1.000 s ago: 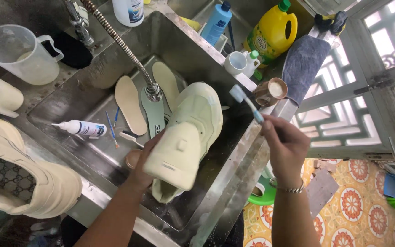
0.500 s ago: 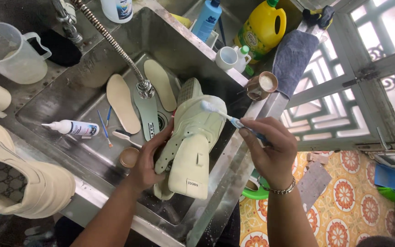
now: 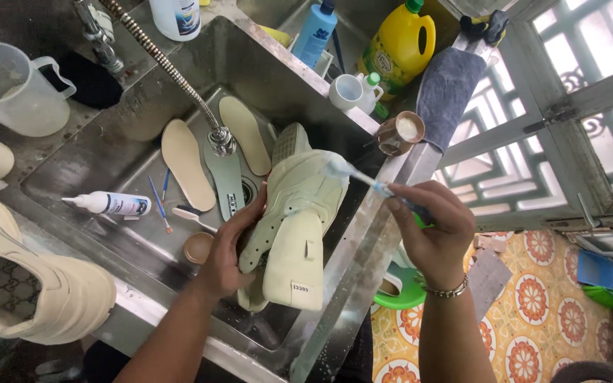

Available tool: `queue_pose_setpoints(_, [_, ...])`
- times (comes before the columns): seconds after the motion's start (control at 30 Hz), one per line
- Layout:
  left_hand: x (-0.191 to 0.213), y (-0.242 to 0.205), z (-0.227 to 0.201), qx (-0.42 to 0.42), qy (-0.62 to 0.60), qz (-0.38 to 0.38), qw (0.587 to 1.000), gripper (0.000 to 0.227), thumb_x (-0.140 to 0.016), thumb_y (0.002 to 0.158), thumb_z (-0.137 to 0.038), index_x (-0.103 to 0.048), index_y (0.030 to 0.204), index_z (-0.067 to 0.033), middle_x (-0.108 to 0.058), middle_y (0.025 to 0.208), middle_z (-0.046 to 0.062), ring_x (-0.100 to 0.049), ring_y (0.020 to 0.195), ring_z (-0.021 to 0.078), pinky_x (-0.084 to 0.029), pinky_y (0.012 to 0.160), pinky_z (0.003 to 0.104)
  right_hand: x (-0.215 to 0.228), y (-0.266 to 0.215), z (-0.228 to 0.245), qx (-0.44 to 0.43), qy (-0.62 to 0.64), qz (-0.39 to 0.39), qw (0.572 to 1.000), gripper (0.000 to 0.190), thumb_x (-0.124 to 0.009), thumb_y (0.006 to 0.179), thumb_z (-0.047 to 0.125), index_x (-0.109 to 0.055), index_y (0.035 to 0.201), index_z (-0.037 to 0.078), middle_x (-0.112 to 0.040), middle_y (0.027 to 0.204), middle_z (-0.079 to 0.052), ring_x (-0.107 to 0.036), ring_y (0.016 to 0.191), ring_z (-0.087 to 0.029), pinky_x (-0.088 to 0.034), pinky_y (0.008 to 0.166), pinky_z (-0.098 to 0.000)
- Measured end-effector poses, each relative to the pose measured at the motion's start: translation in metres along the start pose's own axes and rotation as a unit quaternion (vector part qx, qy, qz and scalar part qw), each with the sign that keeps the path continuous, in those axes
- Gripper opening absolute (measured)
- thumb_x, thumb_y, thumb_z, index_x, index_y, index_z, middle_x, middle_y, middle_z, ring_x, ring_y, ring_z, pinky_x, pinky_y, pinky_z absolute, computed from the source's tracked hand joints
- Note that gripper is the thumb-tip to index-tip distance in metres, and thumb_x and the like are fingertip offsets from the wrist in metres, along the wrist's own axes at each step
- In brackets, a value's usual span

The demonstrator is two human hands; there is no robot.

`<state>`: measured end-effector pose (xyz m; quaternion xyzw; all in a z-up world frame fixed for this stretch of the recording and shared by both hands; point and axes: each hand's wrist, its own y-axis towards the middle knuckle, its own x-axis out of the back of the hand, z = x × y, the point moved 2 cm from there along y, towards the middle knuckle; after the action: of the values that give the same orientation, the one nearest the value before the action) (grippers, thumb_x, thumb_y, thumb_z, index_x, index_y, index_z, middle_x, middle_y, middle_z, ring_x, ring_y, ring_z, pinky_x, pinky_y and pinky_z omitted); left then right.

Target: Washing and scrubbing various shoes and insoles in a sink using soap and brushes.

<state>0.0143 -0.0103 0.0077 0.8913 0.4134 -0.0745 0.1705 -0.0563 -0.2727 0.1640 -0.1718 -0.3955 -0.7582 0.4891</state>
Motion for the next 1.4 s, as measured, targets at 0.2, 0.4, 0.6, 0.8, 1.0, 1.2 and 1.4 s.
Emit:
queue_pose_setpoints(0.2, [-0.003, -0.003, 0.007, 0.020, 0.005, 0.007, 1.000, 0.113, -0.073, 0.058, -0.003, -0.028, 0.162, 0.0025, -0.035, 0.169, 0.017, -0.039, 0.153, 0.0246, -0.025, 0.129, 0.037, 0.000, 0.005, 0.009, 0.027, -0.008, 0.007, 1.000, 0.020, -0.078, 0.090, -0.002, -0.076, 0.109, 0.002, -0.070, 0.090, -0.007, -0.064, 0.077, -0.010, -0.046, 0.067, -0.0234])
queue_pose_setpoints(0.4, [-0.006, 0.003, -0.007, 0.027, -0.039, -0.004, 0.999, 0.112, -0.068, 0.058, 0.005, -0.027, 0.162, 0.0022, -0.031, 0.171, 0.017, -0.034, 0.155, 0.0242, -0.022, 0.128, 0.038, 0.001, 0.009, -0.023, -0.010, -0.015, -0.022, 1.000, 0.018, -0.079, 0.092, 0.002, -0.077, 0.110, 0.003, -0.070, 0.087, -0.007, -0.061, 0.075, -0.013, -0.044, 0.066, -0.0246])
queue_pose_setpoints(0.6, [0.000, 0.000, 0.020, 0.034, -0.039, -0.036, 0.998, 0.107, -0.066, 0.059, 0.007, -0.029, 0.160, 0.0033, -0.028, 0.172, 0.015, -0.037, 0.154, 0.0253, -0.031, 0.126, 0.040, -0.021, 0.069, -0.083, -0.061, -0.164, -0.087, 0.981, 0.013, -0.078, 0.096, 0.015, -0.081, 0.107, 0.009, -0.073, 0.087, -0.011, -0.067, 0.075, -0.023, -0.050, 0.068, -0.0335])
queue_pose_setpoints(0.8, [0.001, 0.005, 0.009, 0.033, -0.074, -0.051, 0.995, 0.105, -0.067, 0.061, 0.005, -0.030, 0.159, 0.0044, -0.033, 0.169, 0.018, -0.041, 0.150, 0.0272, -0.030, 0.124, 0.041, -0.076, 0.111, -0.146, -0.064, -0.297, -0.026, 0.952, 0.015, -0.074, 0.091, 0.026, -0.082, 0.091, 0.014, -0.074, 0.089, -0.010, -0.072, 0.078, -0.031, -0.055, 0.071, -0.0427])
queue_pose_setpoints(1.0, [0.000, 0.004, 0.012, 0.060, -0.043, -0.063, 0.995, 0.107, -0.069, 0.059, 0.004, -0.030, 0.158, 0.0032, -0.037, 0.165, 0.018, -0.045, 0.146, 0.0276, -0.035, 0.122, 0.042, -0.110, 0.117, -0.178, -0.076, -0.371, 0.049, 0.924, 0.018, -0.073, 0.089, 0.029, -0.081, 0.084, 0.014, -0.073, 0.090, -0.011, -0.071, 0.080, -0.034, -0.056, 0.070, -0.0462])
queue_pose_setpoints(1.2, [-0.003, 0.007, 0.009, 0.073, -0.065, -0.044, 0.994, 0.111, -0.061, 0.054, 0.007, -0.027, 0.160, 0.0020, -0.033, 0.169, 0.018, -0.039, 0.150, 0.0268, -0.028, 0.124, 0.041, -0.118, 0.124, -0.176, -0.073, -0.362, 0.060, 0.927, 0.018, -0.074, 0.088, 0.030, -0.082, 0.087, 0.015, -0.073, 0.086, -0.012, -0.071, 0.082, -0.033, -0.056, 0.071, -0.0463])
queue_pose_setpoints(1.4, [-0.002, 0.010, 0.010, 0.060, -0.061, -0.042, 0.995, 0.111, -0.063, 0.055, 0.008, -0.025, 0.159, 0.0022, -0.030, 0.169, 0.017, -0.036, 0.153, 0.0256, -0.027, 0.126, 0.042, -0.103, 0.139, -0.169, -0.166, -0.293, 0.099, 0.936, 0.019, -0.076, 0.085, 0.032, -0.084, 0.090, 0.015, -0.076, 0.085, -0.013, -0.072, 0.078, -0.032, -0.056, 0.073, -0.0432])
